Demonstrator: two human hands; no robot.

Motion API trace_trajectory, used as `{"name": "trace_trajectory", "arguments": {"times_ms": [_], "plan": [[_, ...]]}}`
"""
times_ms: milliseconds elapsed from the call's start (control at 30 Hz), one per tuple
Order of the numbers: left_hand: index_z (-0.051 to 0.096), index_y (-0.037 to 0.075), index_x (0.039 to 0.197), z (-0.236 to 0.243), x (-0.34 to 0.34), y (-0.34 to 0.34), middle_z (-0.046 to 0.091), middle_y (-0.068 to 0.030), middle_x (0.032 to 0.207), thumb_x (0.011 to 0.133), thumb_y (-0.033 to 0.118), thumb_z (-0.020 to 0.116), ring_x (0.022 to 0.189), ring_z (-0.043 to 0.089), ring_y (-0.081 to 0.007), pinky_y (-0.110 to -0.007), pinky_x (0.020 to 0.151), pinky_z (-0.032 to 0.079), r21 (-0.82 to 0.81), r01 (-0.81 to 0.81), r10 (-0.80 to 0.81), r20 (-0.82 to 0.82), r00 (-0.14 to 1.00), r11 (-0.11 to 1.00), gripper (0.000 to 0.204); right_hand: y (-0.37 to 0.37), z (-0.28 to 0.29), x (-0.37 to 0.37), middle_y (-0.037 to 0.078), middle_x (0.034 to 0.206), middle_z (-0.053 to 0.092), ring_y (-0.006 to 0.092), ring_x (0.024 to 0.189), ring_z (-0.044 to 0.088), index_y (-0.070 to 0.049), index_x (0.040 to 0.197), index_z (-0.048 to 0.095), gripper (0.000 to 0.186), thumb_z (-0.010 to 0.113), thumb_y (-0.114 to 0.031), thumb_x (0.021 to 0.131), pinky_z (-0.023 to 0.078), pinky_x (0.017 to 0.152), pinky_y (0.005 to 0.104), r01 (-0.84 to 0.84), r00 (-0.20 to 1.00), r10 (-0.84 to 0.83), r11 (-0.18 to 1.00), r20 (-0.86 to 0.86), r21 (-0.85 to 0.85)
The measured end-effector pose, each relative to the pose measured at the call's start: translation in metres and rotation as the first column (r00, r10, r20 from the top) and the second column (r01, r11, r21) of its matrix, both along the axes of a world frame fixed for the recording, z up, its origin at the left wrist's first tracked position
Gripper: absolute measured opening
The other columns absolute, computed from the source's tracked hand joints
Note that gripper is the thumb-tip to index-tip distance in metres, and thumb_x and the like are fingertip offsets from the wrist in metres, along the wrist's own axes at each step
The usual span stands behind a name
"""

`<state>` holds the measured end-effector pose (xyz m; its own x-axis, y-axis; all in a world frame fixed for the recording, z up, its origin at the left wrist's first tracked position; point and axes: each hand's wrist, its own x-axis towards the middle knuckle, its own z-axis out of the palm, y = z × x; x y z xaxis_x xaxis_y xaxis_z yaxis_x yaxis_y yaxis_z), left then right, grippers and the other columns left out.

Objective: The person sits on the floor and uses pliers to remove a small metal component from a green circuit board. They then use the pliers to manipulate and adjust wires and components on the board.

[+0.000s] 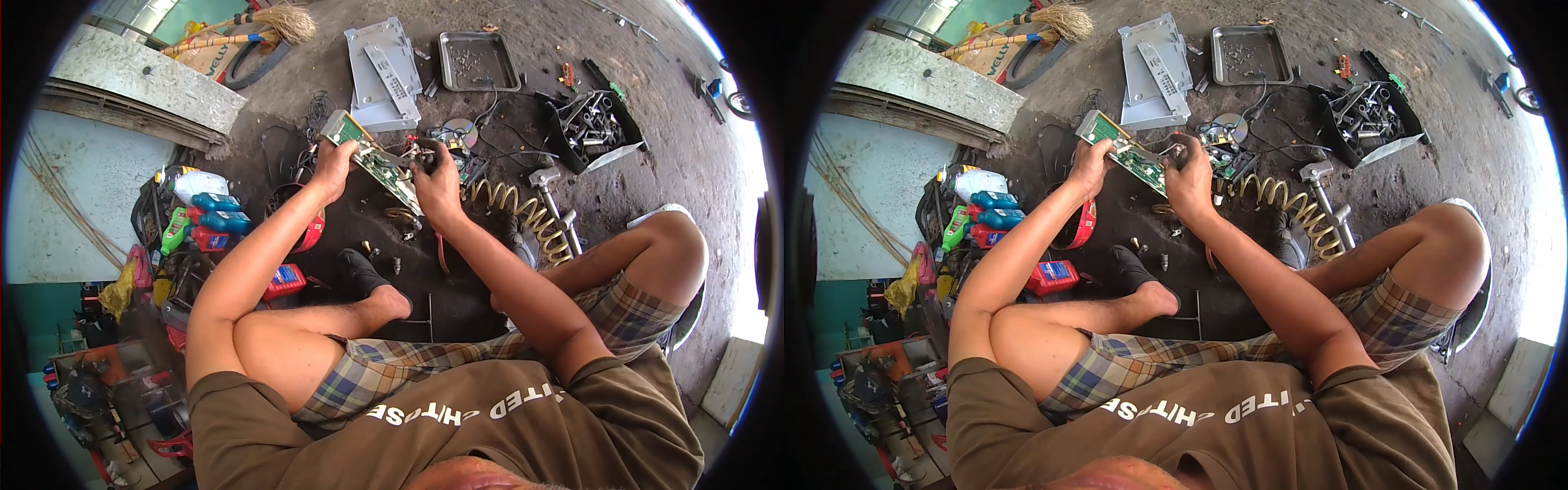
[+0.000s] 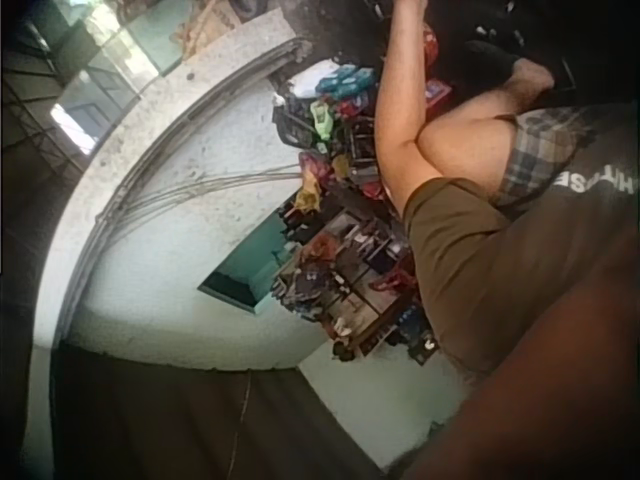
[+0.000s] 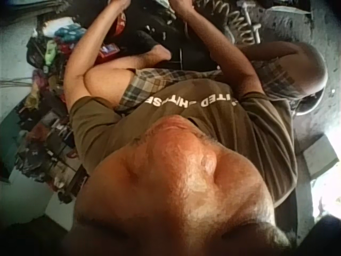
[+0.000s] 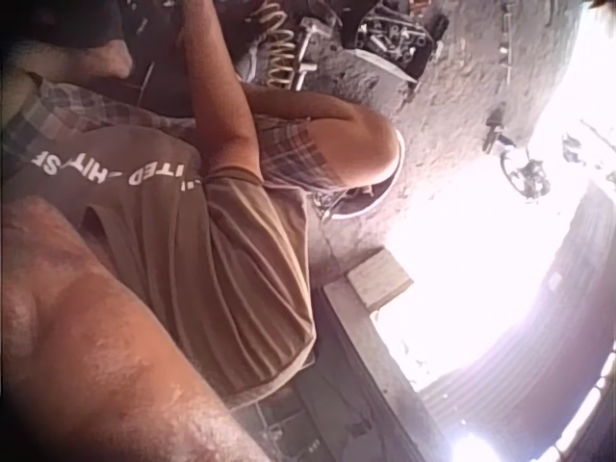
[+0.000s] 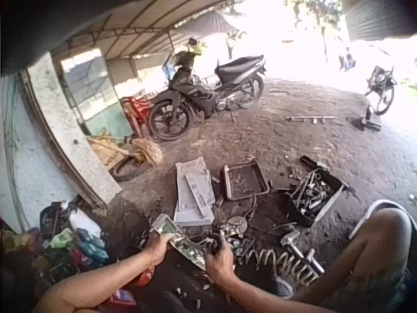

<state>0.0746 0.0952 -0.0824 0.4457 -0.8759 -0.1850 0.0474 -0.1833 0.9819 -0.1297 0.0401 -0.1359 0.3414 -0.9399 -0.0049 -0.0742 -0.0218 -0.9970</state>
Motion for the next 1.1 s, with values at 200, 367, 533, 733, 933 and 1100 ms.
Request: {"name": "trace_trajectory", "arguments": {"times_ms": [200, 367, 533, 733, 933, 1100], "plan": [[0.068, 0.002, 0.111, -0.006, 0.001, -0.001, 0.074, -0.0098, 0.11, 0.092, 0.007, 0.054, 0.095, 0.071, -0.0176, -0.04, 0.085, 0.061, 0.017, -0.009, 0.009, 0.018, 1.0, 1.0, 0.024, 0.0, 0.012, 0.0, 0.029, 0.105, 0.073, 0.0443, 0.101, 0.073, 0.001, 0.123, 0.067, 0.03, 0.07, -0.015, 0.098, 0.055, 0.088, 0.0484, 0.046, 0.993, -0.03, 0.989, -0.112, 0.143], [0.068, 0.002, 0.111, -0.002, 0.001, -0.001, 0.074, -0.0093, 0.109, 0.093, 0.007, 0.054, 0.093, 0.072, -0.0169, -0.037, 0.082, 0.062, 0.023, -0.018, 0.018, -0.01, 1.0, 1.0, 0.024, -0.001, 0.018, -0.007, 0.023, 0.088, 0.073, 0.0282, 0.081, 0.071, 0.007, 0.108, 0.07, 0.03, 0.067, -0.022, 0.102, 0.053, 0.078, 0.0433, -0.143, 0.987, 0.135, 0.984, -0.084, -0.102], [0.07, 0.0, 0.113, -0.003, -0.001, -0.003, 0.074, -0.0077, 0.104, 0.095, 0.008, 0.055, 0.09, 0.074, -0.0162, -0.034, 0.078, 0.063, -0.023, -0.004, 0.004, -0.023, 1.0, 1.0, 0.025, -0.001, 0.028, -0.003, 0.03, 0.097, 0.073, 0.043, 0.094, 0.074, 0.006, 0.108, 0.068, 0.031, 0.067, -0.024, 0.102, 0.055, 0.084, 0.0475, -0.081, 0.992, 0.082, 0.997, -0.097, 0.015], [0.066, 0.0, 0.115, -0.006, 0.01, 0.001, 0.075, -0.0118, 0.115, 0.095, 0.008, 0.054, 0.1, 0.073, -0.0202, -0.039, 0.085, 0.062, 0.017, 0.039, -0.039, -0.002, 0.999, 0.999, 0.025, -0.007, 0.021, -0.007, 0.023, 0.101, 0.075, 0.0328, 0.095, 0.073, 0.006, 0.122, 0.067, 0.044, 0.076, -0.028, 0.096, 0.054, 0.087, 0.0456, -0.225, 0.971, 0.219, 0.973, -0.093, -0.051], [0.066, 0.002, 0.107, -0.008, 0.009, 0.001, 0.075, -0.0108, 0.113, 0.094, 0.008, 0.055, 0.096, 0.072, -0.0183, -0.039, 0.083, 0.06, 0.035, -0.005, 0.004, 0.032, 0.999, 0.999, 0.018, -0.013, 0.022, -0.006, 0.026, 0.106, 0.076, 0.0367, 0.102, 0.075, 0.005, 0.119, 0.07, 0.042, 0.082, -0.02, 0.087, 0.056, 0.093, 0.0443, -0.277, 0.915, 0.282, 0.959, -0.288, 0.06], [0.065, 0.005, 0.106, -0.008, 0.005, 0.002, 0.073, -0.0072, 0.107, 0.095, 0.01, 0.057, 0.094, 0.071, -0.0166, -0.038, 0.082, 0.06, -0.008, 0.009, -0.009, -0.002, 1.0, 1.0, 0.015, -0.015, 0.019, -0.012, 0.033, 0.101, 0.073, 0.0485, 0.101, 0.072, 0.006, 0.115, 0.072, 0.033, 0.078, -0.018, 0.092, 0.056, 0.089, 0.05, -0.292, 0.947, 0.261, 0.942, -0.189, -0.166]]}}
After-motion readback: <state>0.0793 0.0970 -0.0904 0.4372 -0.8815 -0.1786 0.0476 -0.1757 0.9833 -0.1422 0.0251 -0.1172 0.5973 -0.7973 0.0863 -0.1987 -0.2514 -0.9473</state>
